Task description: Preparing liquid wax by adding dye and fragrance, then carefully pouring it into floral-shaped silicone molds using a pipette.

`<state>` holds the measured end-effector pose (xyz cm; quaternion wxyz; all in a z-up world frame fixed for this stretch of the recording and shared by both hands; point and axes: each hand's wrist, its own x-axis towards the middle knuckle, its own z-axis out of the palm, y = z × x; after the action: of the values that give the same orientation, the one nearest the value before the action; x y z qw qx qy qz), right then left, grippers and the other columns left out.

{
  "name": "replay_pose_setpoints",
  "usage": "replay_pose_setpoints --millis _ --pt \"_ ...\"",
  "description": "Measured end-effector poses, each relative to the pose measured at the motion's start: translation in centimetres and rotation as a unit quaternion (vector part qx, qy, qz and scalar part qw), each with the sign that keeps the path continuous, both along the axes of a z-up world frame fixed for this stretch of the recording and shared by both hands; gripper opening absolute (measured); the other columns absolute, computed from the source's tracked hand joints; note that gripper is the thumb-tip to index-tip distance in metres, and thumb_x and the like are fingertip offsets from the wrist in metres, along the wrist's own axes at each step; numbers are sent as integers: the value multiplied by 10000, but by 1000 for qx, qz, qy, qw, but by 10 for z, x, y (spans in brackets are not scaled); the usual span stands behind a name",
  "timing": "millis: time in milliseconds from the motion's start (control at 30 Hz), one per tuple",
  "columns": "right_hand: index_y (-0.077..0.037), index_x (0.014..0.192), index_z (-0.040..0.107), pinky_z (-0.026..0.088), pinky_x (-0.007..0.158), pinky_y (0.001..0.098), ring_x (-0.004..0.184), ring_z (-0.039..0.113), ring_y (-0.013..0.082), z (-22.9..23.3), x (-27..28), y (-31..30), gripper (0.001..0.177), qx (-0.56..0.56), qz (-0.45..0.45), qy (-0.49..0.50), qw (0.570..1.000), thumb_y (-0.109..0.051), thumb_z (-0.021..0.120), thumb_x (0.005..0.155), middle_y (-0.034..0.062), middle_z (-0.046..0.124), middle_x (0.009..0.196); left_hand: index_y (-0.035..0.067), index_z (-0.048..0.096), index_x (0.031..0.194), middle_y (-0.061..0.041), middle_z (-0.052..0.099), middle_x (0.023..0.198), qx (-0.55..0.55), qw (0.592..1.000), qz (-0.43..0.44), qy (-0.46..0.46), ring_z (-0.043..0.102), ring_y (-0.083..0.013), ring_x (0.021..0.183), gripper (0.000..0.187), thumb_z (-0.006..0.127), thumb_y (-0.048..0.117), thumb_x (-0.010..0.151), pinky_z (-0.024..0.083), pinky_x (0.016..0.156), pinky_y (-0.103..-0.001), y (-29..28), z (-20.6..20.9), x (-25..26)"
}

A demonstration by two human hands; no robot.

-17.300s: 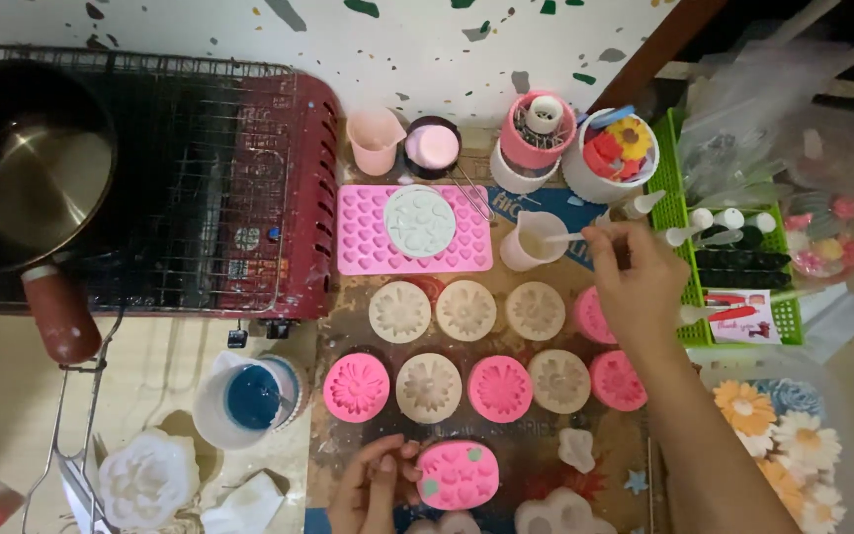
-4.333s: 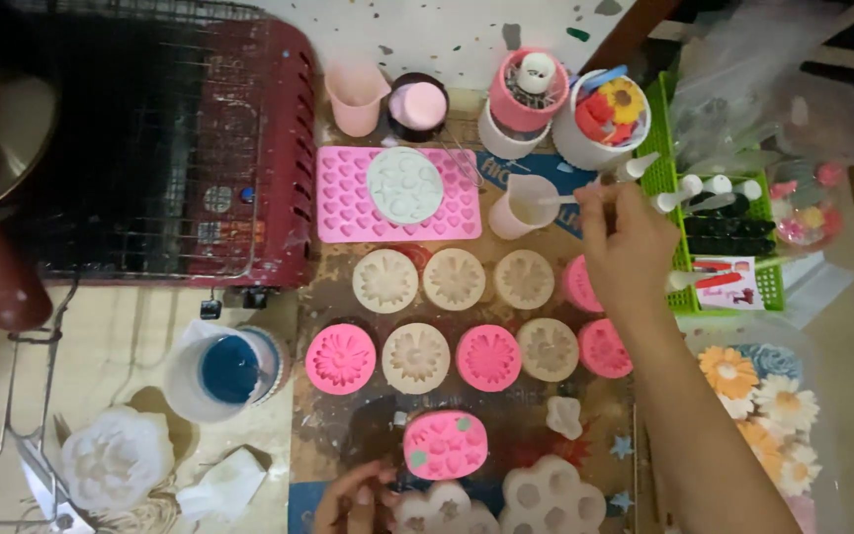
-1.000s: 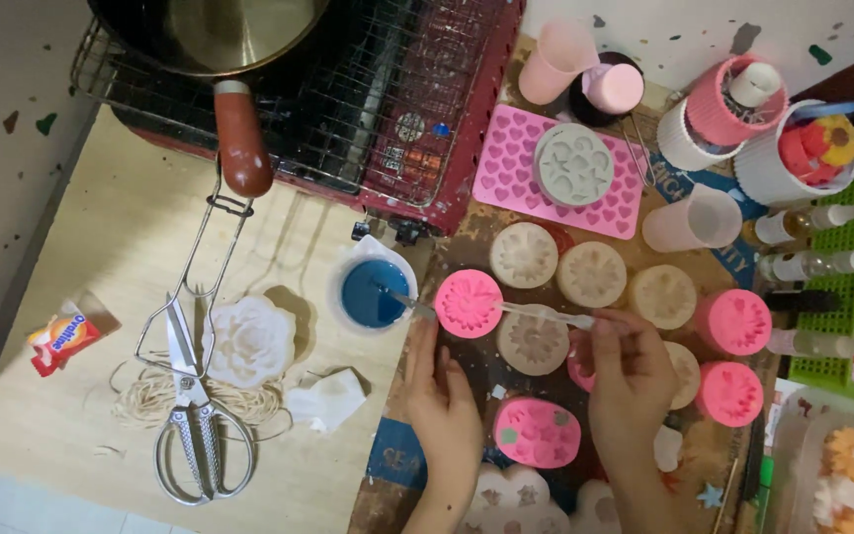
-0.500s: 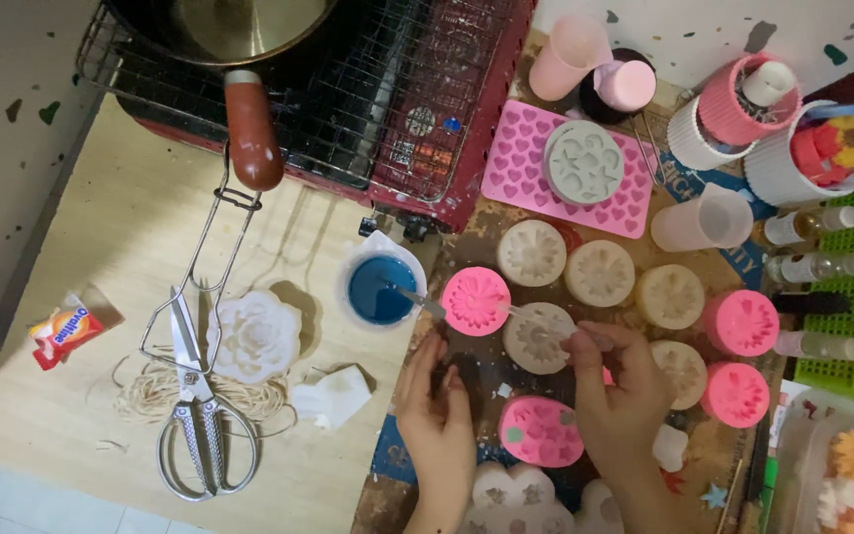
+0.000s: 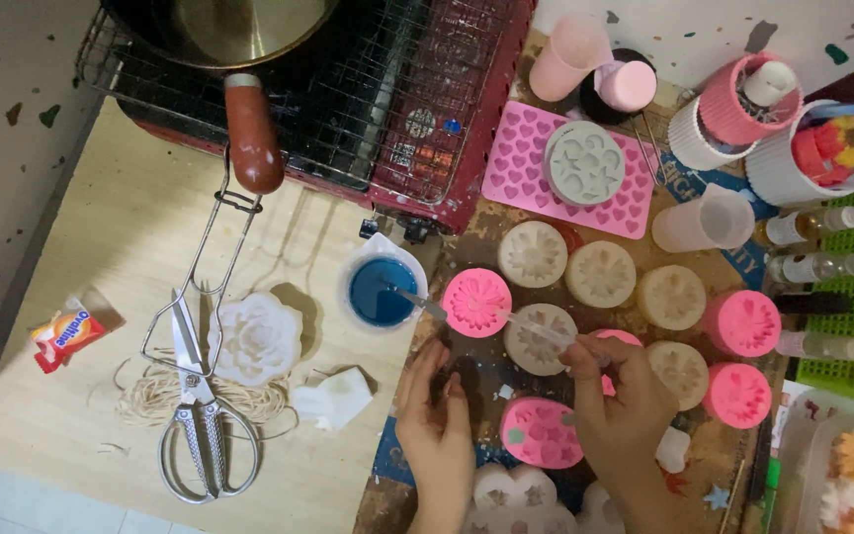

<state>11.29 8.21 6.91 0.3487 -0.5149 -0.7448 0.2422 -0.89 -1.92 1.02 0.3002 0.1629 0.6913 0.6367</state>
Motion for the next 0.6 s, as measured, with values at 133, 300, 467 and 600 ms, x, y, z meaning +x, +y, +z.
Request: replay_pose_setpoints --millis 133,300,467,600 --pt "26 1041 658 579 718 258 791 721 110 -2 1 0 107 10 3 6 1000 -71 688 1005 97 745 899 -18 605 1365 -160 596 1403 3 1000 3 -19 645 -243 1249 492 546 -89 882 554 991 -332 0 2 0" --pt "21 1006 647 574 703 256 766 719 108 -2 -1 3 109 21 10 -8 1000 -72 704 996 103 745 888 -16 608 1357 -153 594 1389 -19 999 1 -48 646 -238 1247 499 531 -93 870 568 975 -328 0 8 -2" --pt "22 1000 647 563 674 256 737 715 113 2 -5 4 107 30 15 -13 999 -65 708 987 108 746 884 -21 605 1358 -154 586 1402 -13 999 1 -43 637 -242 1258 494 535 -97 875 560 987 -330 -2 6 0" --pt "20 990 663 560 665 260 730 722 123 2 -8 6 87 44 11 -33 998 -44 716 964 110 753 880 -17 599 1365 -148 566 1417 -2 998 7 -59 625 -244 1263 505 530 -104 872 556 985 -334 -3 2 3"
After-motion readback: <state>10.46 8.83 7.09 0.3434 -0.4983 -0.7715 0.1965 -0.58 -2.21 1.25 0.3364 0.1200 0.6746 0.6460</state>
